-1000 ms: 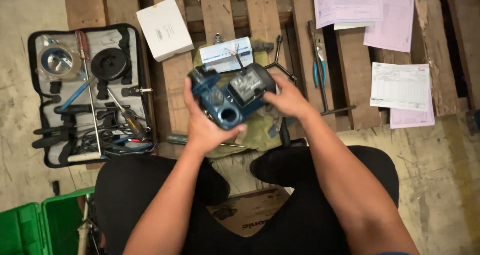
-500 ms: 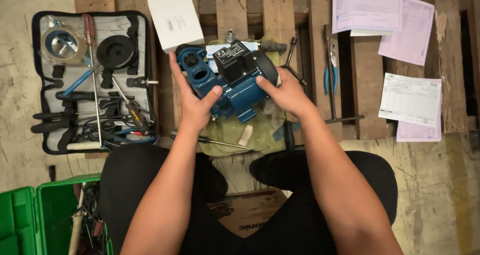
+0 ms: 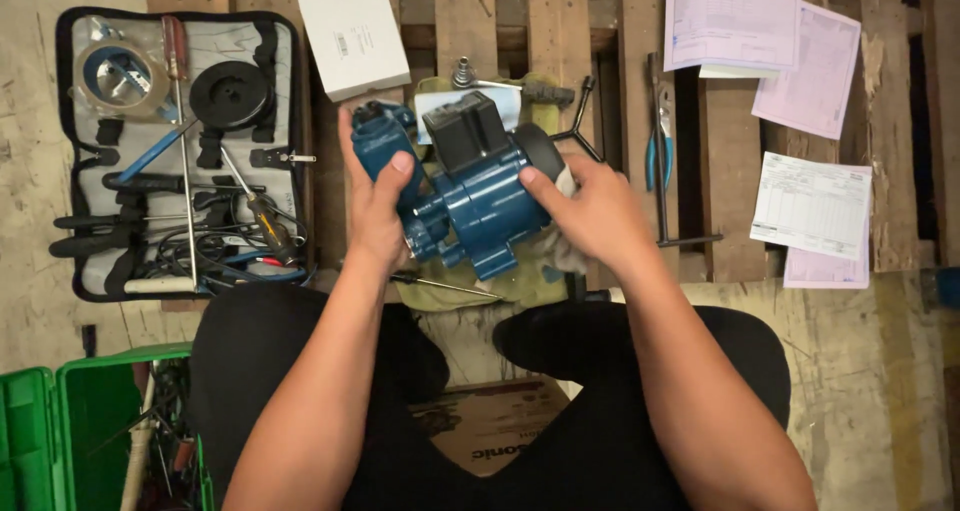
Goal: The person places a black circular component onto a blue motor, then uses a T-handle wrench to tighten bolts on the motor housing. After tightening, the person wipes the motor with a white cloth.
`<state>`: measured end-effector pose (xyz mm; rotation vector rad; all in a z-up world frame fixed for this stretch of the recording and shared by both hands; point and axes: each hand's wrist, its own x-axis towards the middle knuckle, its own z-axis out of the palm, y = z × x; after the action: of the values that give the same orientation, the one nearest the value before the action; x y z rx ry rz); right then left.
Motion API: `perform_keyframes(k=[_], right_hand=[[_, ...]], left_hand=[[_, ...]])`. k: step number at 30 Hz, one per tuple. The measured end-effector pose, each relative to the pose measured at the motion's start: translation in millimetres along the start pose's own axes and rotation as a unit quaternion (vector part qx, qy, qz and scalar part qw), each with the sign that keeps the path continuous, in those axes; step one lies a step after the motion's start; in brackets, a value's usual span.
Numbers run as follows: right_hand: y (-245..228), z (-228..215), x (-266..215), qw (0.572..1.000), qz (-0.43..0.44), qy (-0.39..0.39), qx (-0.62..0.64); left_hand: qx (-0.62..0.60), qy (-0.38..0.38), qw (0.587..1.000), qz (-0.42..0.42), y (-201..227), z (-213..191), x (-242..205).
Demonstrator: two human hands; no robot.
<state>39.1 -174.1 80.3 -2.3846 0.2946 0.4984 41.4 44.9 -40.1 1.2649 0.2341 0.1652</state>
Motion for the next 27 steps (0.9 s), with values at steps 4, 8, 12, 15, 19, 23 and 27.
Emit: perform_keyframes(k=[4,8,12,15,19,23,27], right_hand=[[-4.4,14.8,-16.1,0.999,0.029,-0.006,-0.022],[-2.8,26.4,-20.0,0.998,0.059,-0.022,-0.008],[21.7,35.7,1.4,0.998,0.043,-0.040,0.003],[31.9,36.3,8.9,0.998,0.042,-0.052,-0.013],[12.3,26.0,13.6,0.996,0.026,-0.072,-0.046],[22.1,33.0,26.7,0.997,0.021,-0.065,-0.046],[35.5,43.0,38.9,0.998,0.023,-0.035,-0.039]], left_hand=[[-0.009,0.007,0.999,-0.031,-17.4,-11.4,-2.3],[0.006,-0.004,0.998,-0.060,-16.3,-16.1,-7.5],[0.038,0.006,0.995,-0.095,-17.5,-26.1,-3.7],[0.050,0.016,0.992,-0.113,-28.0,-33.1,2.2],[0.046,0.035,0.990,-0.130,-33.1,-30.1,11.6],[0.115,0.059,0.977,-0.171,-38.2,-29.5,17.7],[0.178,0.080,0.956,-0.218,2.6,3.8,11.8]])
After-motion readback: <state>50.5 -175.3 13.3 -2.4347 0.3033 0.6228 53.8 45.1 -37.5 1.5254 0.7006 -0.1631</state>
